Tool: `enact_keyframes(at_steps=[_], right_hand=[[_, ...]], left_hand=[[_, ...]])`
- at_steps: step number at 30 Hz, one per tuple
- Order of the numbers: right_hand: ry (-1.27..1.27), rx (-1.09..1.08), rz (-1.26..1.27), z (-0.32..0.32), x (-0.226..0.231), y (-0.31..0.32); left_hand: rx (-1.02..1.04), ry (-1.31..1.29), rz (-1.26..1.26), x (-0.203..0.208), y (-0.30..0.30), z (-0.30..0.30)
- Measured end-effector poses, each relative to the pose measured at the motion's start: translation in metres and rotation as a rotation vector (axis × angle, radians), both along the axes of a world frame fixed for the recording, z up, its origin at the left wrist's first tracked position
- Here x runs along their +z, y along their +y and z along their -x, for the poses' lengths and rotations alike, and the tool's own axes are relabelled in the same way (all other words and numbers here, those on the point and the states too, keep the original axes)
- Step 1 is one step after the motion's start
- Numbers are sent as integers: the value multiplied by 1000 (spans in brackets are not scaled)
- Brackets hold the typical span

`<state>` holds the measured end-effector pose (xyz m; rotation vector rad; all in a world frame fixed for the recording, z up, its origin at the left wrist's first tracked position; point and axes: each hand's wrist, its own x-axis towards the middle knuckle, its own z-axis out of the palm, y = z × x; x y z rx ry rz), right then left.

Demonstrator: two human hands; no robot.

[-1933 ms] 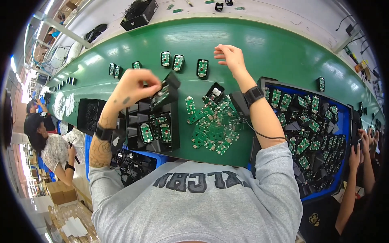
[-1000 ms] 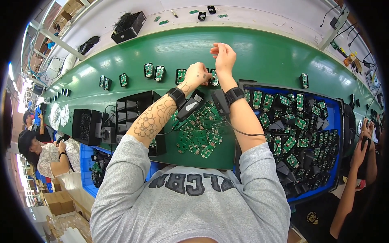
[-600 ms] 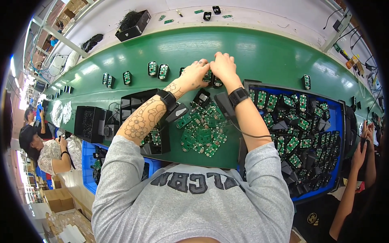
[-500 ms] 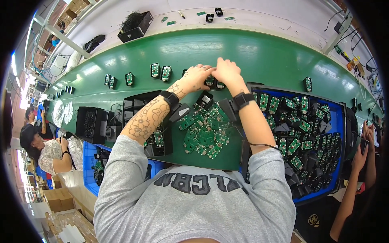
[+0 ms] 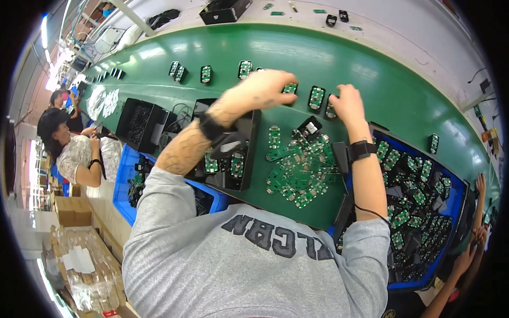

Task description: The person picks up a circuit board and a black plastic housing, fits the board into the housing by hand, and places the assembled unit onto the green conveyor belt, repeating the process for several units.

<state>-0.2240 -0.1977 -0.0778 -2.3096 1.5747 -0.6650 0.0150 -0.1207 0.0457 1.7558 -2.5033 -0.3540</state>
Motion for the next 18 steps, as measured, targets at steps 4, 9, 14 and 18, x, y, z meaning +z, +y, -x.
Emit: enact_keyframes(at_steps=[4,9,14,18], right_hand=[[-144,71,110,-10,1,-1],[-263,155,160,-17,7,-3],[-367,91,123,-13,10,-5],[-364,81,53,-13,14,-3]], left_hand=[[204,-197,-77,44,57,-83],[407,-164,-21,9,115,-143],[537,-22,172,-18,136,-157],[572,38,189,-18,137,-157]])
